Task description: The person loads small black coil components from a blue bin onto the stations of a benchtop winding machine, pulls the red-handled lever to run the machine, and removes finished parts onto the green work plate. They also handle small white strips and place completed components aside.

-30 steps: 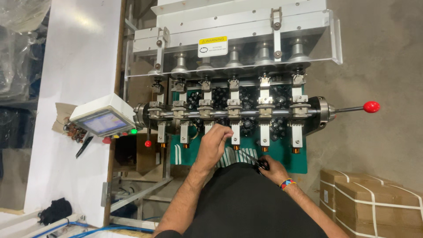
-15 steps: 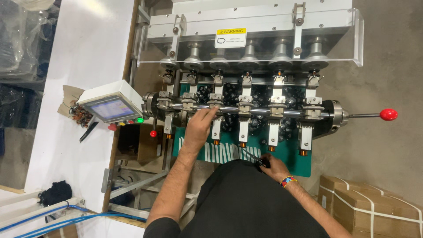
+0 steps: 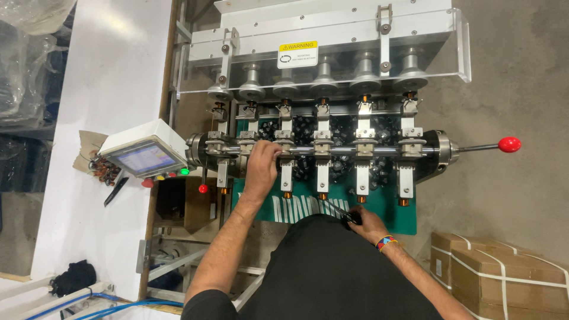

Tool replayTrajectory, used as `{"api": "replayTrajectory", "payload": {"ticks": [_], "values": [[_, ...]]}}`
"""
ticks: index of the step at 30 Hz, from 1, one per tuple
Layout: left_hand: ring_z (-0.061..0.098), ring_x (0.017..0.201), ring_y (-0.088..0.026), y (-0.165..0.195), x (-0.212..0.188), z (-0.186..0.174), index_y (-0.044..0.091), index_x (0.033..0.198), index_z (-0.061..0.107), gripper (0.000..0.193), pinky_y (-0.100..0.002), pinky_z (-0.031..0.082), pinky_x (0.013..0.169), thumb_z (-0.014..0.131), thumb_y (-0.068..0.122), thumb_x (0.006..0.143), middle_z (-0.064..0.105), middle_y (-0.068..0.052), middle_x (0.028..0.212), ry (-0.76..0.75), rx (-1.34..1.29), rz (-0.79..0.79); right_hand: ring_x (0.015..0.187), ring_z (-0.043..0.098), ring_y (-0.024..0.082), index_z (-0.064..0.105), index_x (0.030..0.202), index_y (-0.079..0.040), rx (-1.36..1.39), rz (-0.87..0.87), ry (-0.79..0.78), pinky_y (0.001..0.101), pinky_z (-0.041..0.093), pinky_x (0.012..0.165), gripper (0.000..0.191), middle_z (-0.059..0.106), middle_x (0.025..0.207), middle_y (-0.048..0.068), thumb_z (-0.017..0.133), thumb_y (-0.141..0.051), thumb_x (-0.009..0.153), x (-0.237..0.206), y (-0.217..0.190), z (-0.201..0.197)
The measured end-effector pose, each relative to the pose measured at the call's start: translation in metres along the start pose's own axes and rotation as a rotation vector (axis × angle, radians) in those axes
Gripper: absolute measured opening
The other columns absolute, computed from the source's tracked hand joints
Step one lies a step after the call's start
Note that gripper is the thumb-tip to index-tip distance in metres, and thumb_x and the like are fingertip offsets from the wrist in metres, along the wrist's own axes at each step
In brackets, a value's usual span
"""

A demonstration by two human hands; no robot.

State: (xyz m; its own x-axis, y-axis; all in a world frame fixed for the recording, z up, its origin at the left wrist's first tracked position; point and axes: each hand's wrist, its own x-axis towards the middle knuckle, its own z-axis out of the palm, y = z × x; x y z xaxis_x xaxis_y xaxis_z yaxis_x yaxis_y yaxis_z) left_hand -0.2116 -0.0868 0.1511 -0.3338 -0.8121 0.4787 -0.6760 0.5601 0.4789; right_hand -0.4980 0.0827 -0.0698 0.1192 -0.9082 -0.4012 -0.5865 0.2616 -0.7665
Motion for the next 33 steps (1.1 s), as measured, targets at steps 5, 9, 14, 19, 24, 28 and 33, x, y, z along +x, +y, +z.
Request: {"api": "replayTrajectory", "payload": {"ticks": [5,9,14,19,24,28,33], "values": [[0.066,0.094,-0.023,-0.003,-0.006,0.006,0.004,0.104,0.068,0.011,-0.033,0.059,0.079,0.066,-0.003,0.095,0.064,-0.009,0.105,0.139,-0.184,-0.110,0.096,0.075,0.027,0.062,0.121,-0.009,-0.031,0.067,-0.018,0.0384,0.058,0.085,0.044,0.076,0.104,0.012,0.079,-0.026,0.083,-0.004,0.004,0.000],[0.065,0.090,-0.021,-0.005,-0.014,0.008,0.006,0.118,0.074,0.030,-0.034,0.058,0.079,0.069,-0.002,0.090,0.066,-0.006,0.096,-0.030,0.085,0.056,0.097,0.075,0.027,0.061,0.119,-0.008,-0.022,0.035,-0.012,0.0382,0.058,0.084,0.044,0.076,0.105,0.012,0.079,-0.026,0.083,-0.003,0.007,0.001],[0.062,0.084,-0.022,-0.006,-0.013,0.009,0.005,0.117,0.076,0.027,-0.037,0.054,0.075,0.073,0.000,0.091,0.063,-0.006,0.090,-0.118,0.266,0.139,0.098,0.075,0.029,0.062,0.119,-0.008,-0.014,0.035,-0.028,0.0382,0.058,0.086,0.044,0.076,0.104,0.014,0.080,-0.024,0.082,-0.002,0.008,0.000],[0.063,0.093,-0.022,-0.002,-0.004,0.006,0.006,0.105,0.073,0.017,-0.035,0.055,0.080,0.073,0.004,0.088,0.065,-0.007,0.097,-0.076,0.043,0.043,0.098,0.075,0.028,0.062,0.117,-0.007,0.001,0.015,-0.038,0.0385,0.058,0.085,0.042,0.076,0.105,0.013,0.078,-0.022,0.083,-0.002,0.008,-0.001],[0.067,0.092,-0.022,0.006,0.002,0.003,0.004,0.101,0.073,0.008,-0.034,0.056,0.079,0.071,0.001,0.093,0.066,-0.007,0.099,0.007,-0.161,-0.189,0.097,0.075,0.027,0.061,0.118,-0.008,-0.037,0.033,-0.047,0.0381,0.058,0.084,0.042,0.075,0.104,0.011,0.077,-0.024,0.083,-0.002,0.007,-0.001],[0.070,0.097,-0.020,0.009,0.002,0.005,0.001,0.103,0.073,0.010,-0.030,0.057,0.082,0.068,-0.001,0.093,0.070,-0.010,0.112,0.143,-0.348,-0.192,0.095,0.074,0.029,0.062,0.120,-0.010,-0.088,0.137,-0.079,0.0390,0.058,0.084,0.041,0.075,0.099,0.012,0.078,-0.026,0.086,-0.005,0.004,-0.005],[0.073,0.082,-0.012,0.009,-0.014,0.011,0.000,0.106,0.075,0.014,-0.025,0.058,0.072,0.066,-0.002,0.097,0.076,-0.008,0.095,0.142,-0.477,-0.437,0.096,0.074,0.028,0.062,0.121,-0.011,-0.073,0.116,-0.069,0.0381,0.057,0.085,0.043,0.075,0.102,0.012,0.078,-0.027,0.084,-0.011,-0.001,-0.006]]}}
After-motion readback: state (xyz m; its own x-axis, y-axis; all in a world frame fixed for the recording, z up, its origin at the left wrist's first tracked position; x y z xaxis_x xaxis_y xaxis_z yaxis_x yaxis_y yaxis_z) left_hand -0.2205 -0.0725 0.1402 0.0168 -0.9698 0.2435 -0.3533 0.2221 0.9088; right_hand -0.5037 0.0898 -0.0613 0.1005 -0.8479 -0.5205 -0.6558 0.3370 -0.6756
